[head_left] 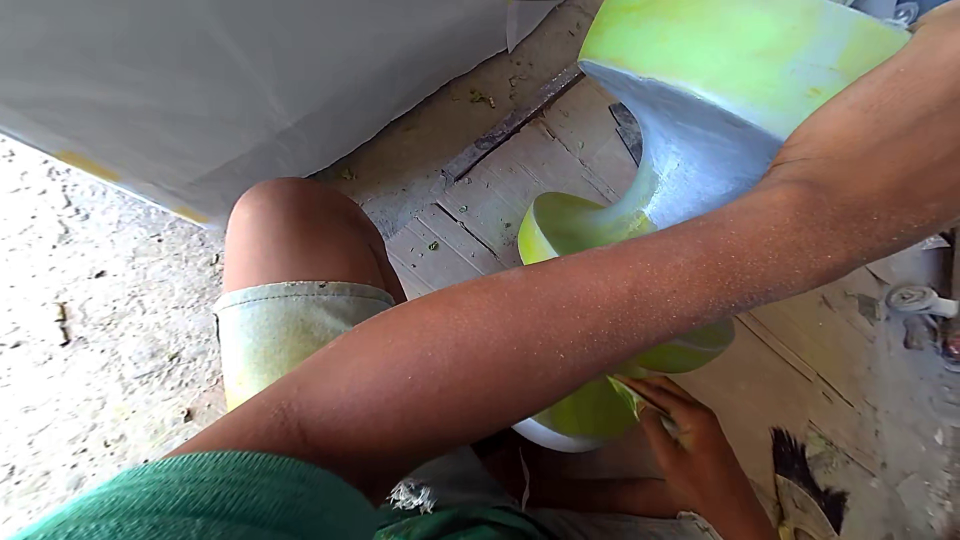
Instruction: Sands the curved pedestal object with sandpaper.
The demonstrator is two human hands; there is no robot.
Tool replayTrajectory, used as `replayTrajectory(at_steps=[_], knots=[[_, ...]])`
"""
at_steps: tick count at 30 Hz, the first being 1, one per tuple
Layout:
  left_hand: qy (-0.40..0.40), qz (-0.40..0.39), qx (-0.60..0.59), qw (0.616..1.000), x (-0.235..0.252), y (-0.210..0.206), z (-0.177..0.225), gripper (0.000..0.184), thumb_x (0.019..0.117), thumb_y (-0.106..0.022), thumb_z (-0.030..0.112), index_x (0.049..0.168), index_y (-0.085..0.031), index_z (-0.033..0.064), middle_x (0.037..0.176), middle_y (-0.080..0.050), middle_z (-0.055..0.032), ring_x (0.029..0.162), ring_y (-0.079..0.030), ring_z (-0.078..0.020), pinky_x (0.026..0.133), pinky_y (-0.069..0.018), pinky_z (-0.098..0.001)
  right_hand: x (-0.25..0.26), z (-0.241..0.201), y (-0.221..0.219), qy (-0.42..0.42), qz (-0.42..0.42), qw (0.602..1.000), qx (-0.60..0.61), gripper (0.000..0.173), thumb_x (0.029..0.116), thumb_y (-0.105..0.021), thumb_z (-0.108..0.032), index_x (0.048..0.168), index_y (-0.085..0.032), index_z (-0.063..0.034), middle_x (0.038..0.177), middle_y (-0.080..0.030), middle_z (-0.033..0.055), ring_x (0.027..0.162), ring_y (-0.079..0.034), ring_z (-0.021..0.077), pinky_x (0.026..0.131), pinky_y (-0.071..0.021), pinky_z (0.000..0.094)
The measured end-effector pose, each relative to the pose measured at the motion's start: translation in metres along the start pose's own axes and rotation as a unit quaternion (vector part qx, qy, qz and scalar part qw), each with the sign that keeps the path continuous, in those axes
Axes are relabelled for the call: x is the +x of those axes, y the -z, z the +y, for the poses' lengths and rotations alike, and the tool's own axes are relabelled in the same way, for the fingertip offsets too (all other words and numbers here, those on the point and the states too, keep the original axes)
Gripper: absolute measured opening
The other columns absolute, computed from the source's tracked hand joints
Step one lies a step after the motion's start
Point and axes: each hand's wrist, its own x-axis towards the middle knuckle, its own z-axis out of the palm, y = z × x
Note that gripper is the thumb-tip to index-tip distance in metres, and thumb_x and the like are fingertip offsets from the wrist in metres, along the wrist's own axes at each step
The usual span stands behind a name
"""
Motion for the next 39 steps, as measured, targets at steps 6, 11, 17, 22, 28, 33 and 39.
replayTrajectory(at_steps=[6,11,17,22,28,33,39], knots=[[-0.005,-0.043,-0.009,0.999,0.002,0.009,-0.002,0.024,0.0936,-0.060,0.019,0.113,-0.071,0.0102,0.109,-0.069,-0.0095,0.102,-0.065,-0.0270,0.073,-0.0456,-0.0392,0.019,0.020,-0.004,0.012,-0.083,0.994,-0.062,0.038,0.1009,-0.049,-0.024,0.131,-0.071,-0.0327,0.127,-0.069,-0.0085,0.117,-0.063,0.0049,0.099,-0.0552,0.0349],[-0.006,-0.030,0.000,1.000,0.002,0.004,0.000,0.023,0.0938,-0.059,0.019,0.113,-0.071,0.0121,0.104,-0.068,-0.0070,0.097,-0.064,-0.0249,0.074,-0.0453,-0.0377,0.017,0.008,-0.024,0.032,-0.146,0.975,-0.166,0.044,0.0995,-0.054,-0.017,0.140,-0.065,-0.0292,0.124,-0.067,0.0027,0.108,-0.067,0.0164,0.091,-0.0584,0.0369],[-0.002,-0.023,-0.011,1.000,0.002,0.000,-0.006,0.025,0.0959,-0.057,0.018,0.117,-0.070,0.0113,0.106,-0.066,-0.0064,0.101,-0.062,-0.0234,0.080,-0.0460,-0.0357,-0.019,-0.004,-0.012,0.071,-0.190,0.948,-0.245,0.052,0.0849,-0.068,-0.011,0.135,-0.069,-0.0264,0.111,-0.065,0.0067,0.096,-0.068,0.0211,0.074,-0.0607,0.0364],[0.006,-0.020,-0.003,1.000,0.002,0.004,-0.004,0.023,0.0938,-0.059,0.019,0.112,-0.071,0.0125,0.101,-0.068,-0.0054,0.096,-0.063,-0.0231,0.076,-0.0448,-0.0369,-0.022,0.024,0.009,0.079,-0.111,0.984,-0.111,0.035,0.0959,-0.059,-0.026,0.127,-0.072,-0.0336,0.116,-0.069,-0.0036,0.102,-0.067,0.0099,0.081,-0.0610,0.0351],[-0.003,-0.036,-0.005,0.999,0.001,0.004,-0.003,0.026,0.0959,-0.057,0.018,0.118,-0.069,0.0106,0.108,-0.067,-0.0074,0.100,-0.063,-0.0240,0.079,-0.0455,-0.0369,0.022,0.046,-0.003,0.043,-0.071,0.990,-0.109,0.039,0.0998,-0.053,-0.022,0.134,-0.070,-0.0328,0.130,-0.068,-0.0056,0.118,-0.064,0.0092,0.099,-0.0562,0.0377],[0.001,-0.043,-0.041,0.998,0.000,0.003,-0.004,0.033,0.0919,-0.063,0.021,0.123,-0.067,0.0112,0.108,-0.068,-0.0061,0.100,-0.064,-0.0235,0.078,-0.0486,-0.0363,0.035,0.043,-0.015,0.033,-0.144,0.983,-0.111,0.035,0.0989,-0.052,-0.025,0.127,-0.073,-0.0303,0.125,-0.069,-0.0086,0.116,-0.063,0.0062,0.100,-0.0532,0.0367],[0.025,-0.069,-0.079,0.994,-0.001,-0.002,-0.011,0.045,0.0893,-0.066,0.027,0.133,-0.063,0.0157,0.105,-0.067,-0.0040,0.092,-0.064,-0.0218,0.071,-0.0479,-0.0358,-0.005,0.031,-0.001,0.071,-0.157,0.981,-0.091,0.031,0.0987,-0.058,-0.027,0.125,-0.074,-0.0305,0.114,-0.070,-0.0038,0.103,-0.066,0.0090,0.088,-0.0586,0.0331]])
